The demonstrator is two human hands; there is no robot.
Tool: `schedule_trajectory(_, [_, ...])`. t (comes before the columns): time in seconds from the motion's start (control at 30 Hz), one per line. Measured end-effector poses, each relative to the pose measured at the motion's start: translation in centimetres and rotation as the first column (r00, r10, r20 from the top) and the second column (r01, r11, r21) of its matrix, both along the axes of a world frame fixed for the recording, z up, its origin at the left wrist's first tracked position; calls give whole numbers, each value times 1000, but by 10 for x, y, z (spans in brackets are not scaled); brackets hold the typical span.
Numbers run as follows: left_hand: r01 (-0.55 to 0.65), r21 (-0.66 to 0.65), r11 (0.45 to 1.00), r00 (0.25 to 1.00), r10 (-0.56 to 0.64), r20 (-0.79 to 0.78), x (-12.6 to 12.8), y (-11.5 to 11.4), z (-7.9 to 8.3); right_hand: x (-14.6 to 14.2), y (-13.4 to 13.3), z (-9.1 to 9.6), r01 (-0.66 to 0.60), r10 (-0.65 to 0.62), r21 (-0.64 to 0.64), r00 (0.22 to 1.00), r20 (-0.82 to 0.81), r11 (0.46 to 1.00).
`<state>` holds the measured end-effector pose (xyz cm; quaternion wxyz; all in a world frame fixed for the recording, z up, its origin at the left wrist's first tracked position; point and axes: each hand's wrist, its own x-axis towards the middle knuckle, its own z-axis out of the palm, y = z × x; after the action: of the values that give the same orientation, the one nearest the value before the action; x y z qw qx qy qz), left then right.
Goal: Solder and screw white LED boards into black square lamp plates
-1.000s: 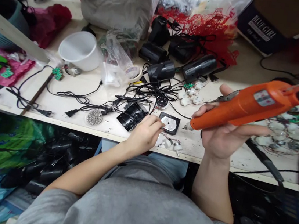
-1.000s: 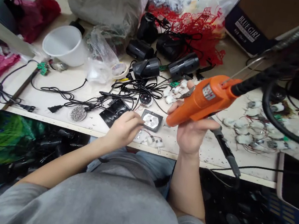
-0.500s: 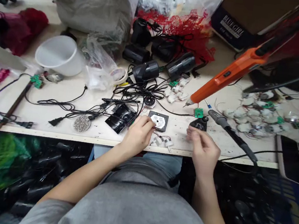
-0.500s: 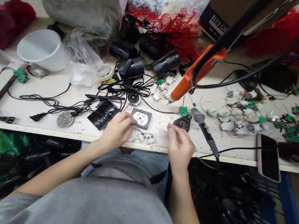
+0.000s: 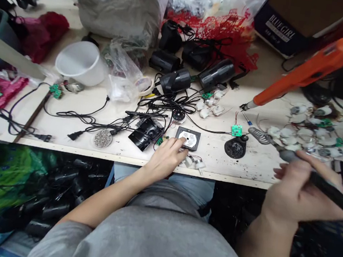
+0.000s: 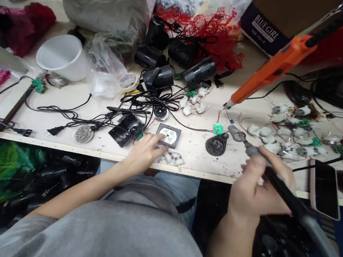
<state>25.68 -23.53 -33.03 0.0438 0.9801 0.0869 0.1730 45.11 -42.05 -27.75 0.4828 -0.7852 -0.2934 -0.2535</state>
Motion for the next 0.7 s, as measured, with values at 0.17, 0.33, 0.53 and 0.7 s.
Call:
schedule_trajectory(0.17, [-20,-72,997,997,15,-76,-1,1,-2,-52,-5,-1,-253,263,76,946,-190,965])
schedule_trajectory(0.33, [-46,-151,987,993,29,-116,-2,3,-1,-66,13,-21,-477,457,-21,854,-250,879])
schedule_trajectory(0.53, [-70,-194,979,990,44,-133,-1,2,-2,-64,30,-24,-499,479,-64,855,-199,864])
schedule_trajectory(0.7, [-62,-187,980,991,38,-129,-2,2,-2,-62,31,-27,-498,478,-71,857,-192,864])
